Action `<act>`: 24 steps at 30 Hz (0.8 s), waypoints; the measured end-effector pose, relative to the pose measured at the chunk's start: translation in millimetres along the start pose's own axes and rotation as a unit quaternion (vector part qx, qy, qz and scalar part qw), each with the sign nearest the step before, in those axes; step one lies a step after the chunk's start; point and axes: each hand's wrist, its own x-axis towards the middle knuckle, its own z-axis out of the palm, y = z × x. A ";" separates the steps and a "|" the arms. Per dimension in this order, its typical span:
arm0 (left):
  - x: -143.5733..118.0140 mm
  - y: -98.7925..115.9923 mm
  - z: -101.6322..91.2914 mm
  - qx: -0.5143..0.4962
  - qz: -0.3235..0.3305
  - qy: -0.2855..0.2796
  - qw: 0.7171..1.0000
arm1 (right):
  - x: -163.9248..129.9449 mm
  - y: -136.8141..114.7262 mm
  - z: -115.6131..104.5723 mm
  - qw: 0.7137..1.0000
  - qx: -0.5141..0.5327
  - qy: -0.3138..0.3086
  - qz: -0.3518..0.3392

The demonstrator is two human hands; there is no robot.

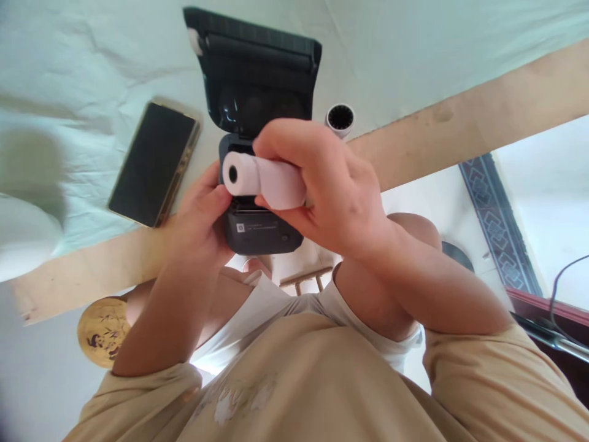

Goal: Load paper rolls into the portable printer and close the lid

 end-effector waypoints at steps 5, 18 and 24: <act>-0.7 2.5 0.7 0.000 -0.016 0.002 1.000 | 9.5 -0.7 4.1 0.990 -0.100 0.051 -0.087; -4.2 2.1 -7.2 0.088 -0.023 -0.010 0.996 | -2.2 -5.8 -2.1 0.979 -0.007 -0.036 -0.199; -3.8 5.4 -8.1 0.145 -0.004 -0.030 0.989 | -1.6 1.0 -17.9 0.992 0.065 0.103 -0.020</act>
